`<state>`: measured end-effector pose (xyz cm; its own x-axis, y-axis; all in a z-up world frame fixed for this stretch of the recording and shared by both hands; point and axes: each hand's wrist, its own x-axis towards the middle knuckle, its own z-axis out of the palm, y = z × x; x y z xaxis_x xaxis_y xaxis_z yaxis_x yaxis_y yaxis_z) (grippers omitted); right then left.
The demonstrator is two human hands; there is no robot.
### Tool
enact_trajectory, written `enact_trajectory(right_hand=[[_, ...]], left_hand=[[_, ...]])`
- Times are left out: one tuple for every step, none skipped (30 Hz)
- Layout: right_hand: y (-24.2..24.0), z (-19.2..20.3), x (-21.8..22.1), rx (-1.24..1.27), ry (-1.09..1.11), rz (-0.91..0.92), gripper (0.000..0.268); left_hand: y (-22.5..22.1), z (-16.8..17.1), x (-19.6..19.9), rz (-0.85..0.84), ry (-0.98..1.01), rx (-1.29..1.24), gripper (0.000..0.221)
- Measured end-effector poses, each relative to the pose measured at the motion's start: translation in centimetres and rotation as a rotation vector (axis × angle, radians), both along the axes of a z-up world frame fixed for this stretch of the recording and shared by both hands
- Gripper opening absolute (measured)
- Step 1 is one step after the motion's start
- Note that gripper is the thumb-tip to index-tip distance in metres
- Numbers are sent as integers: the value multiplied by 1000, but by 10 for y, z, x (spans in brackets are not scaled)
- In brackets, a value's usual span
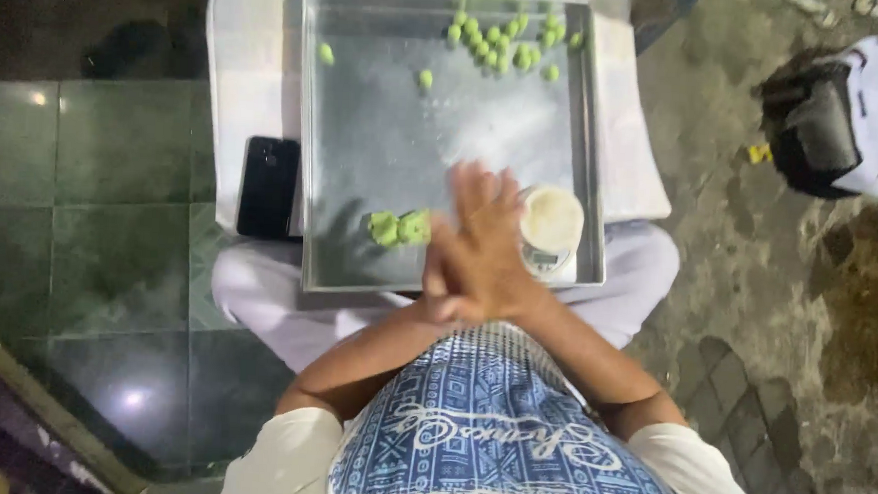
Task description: Shaping small pieces of green dough into balls and placing them on a metal tray
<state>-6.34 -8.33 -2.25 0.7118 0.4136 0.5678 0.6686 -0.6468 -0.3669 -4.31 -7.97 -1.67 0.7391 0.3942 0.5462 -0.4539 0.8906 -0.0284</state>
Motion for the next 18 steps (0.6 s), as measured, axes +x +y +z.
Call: enact_trajectory(right_hand=[[-6,1,4,8,16,-8,105],[-12,3,9,-27,-11,-57,106],[-21,5,14,-71,-41,-99,107],[-7,6,5,-73,-28,-98,107],[6,8,0,-31,2,-40,104],[19,10,-5,12,32,18,100],[16,5,3,15,38,19,100],[13,0,12,44,-23,16,102],[8,-3,26,70,-91,14,104],[-3,3,32,70,-95,15,104],[-13,7,36,14,-52,-47,104],[-24,12,39,-43,-9,-107,105],[-11,6,38,-42,-3,-104,105],[1,-1,36,-9,38,-40,104],[14,-6,35,24,81,25,104],[12,-3,38,27,90,29,104],[11,-1,40,29,45,40,104],[10,3,42,32,0,51,105]], left_hand=[[7,-4,0,-8,16,8,101],[14,-8,0,-178,86,112,99],[18,-11,1,-341,153,204,96],[46,-12,8,-343,166,201,96],[74,-13,20,-591,254,341,93],[101,-13,31,-840,342,479,89],[103,-13,22,-841,349,479,89],[105,-13,13,-902,327,406,89],[105,-11,10,-960,296,333,89],[104,-8,15,-958,293,335,89],[103,-5,17,-1044,253,222,89],[102,-3,18,-1126,212,108,89],[104,3,29,-1124,219,106,89],[105,9,40,-961,305,266,91],[107,15,51,-792,390,423,95],[103,12,47,-789,400,421,95],[101,8,41,-846,364,351,94],[98,5,35,-901,327,279,92]])
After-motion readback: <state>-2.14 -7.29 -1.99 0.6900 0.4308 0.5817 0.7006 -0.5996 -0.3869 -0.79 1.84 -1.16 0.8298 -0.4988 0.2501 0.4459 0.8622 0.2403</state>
